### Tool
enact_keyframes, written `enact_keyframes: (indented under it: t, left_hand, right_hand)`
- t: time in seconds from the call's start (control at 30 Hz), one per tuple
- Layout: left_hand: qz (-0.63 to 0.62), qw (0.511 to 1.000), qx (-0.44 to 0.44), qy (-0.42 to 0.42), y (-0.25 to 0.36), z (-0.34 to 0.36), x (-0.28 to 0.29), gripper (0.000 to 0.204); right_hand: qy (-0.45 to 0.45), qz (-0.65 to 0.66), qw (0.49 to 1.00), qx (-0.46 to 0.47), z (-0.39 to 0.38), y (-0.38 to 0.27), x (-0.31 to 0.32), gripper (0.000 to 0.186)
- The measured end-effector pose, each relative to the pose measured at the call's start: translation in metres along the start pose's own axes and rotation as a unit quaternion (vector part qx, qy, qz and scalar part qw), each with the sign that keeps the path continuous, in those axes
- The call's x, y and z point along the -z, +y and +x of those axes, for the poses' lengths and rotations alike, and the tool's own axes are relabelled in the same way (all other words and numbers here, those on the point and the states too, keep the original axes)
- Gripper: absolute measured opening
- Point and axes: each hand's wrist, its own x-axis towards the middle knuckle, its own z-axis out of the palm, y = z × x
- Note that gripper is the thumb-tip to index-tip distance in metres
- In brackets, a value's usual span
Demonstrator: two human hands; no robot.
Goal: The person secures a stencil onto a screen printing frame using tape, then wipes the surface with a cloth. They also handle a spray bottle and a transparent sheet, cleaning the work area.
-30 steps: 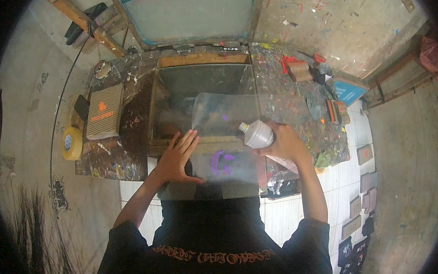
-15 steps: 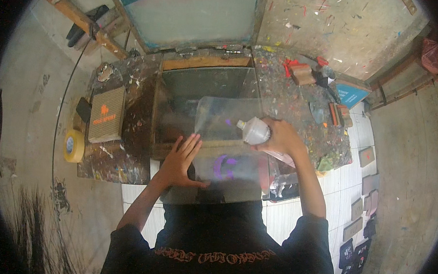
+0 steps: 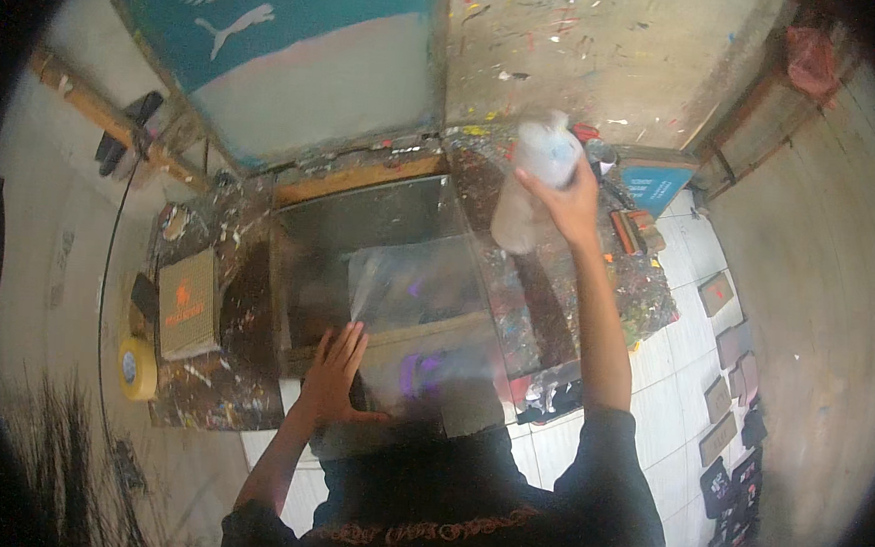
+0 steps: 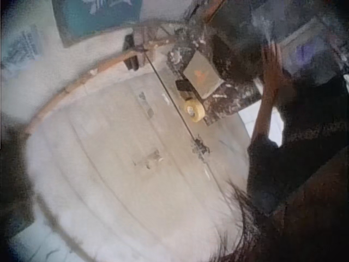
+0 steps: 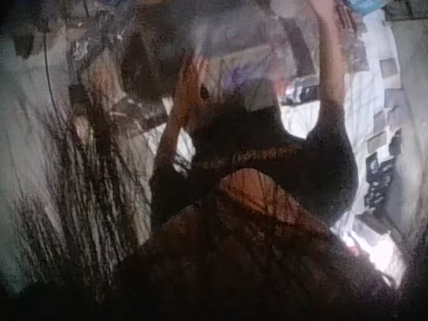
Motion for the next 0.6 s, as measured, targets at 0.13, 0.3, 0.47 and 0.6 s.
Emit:
enact_keyframes:
  t: [0.13,0.3,0.47,0.6]
  left_hand:
    - [-0.002,1.000,0.008,-0.016,0.002,0.000,0.003,0.145]
    - [0.013,1.000,0.001,-0.020,-0.002,0.000,0.000,0.145]
    - [0.024,0.998,0.009,-0.049,-0.001,0.005,-0.002,0.144]
    - [-0.011,0.999,0.019,-0.043,-0.002,0.001,-0.002,0.144]
  right_hand:
    - [0.101,-0.021,0.995,0.005,0.074,0.049,-0.048,0.087]
    - [0.161,-0.056,0.985,-0.019,0.133,0.078,-0.102,0.089]
    - [0.173,-0.102,0.979,-0.022,0.147,0.113,-0.112,0.093]
    - [0.117,-0.097,0.988,-0.032,0.137,0.101,-0.115,0.101]
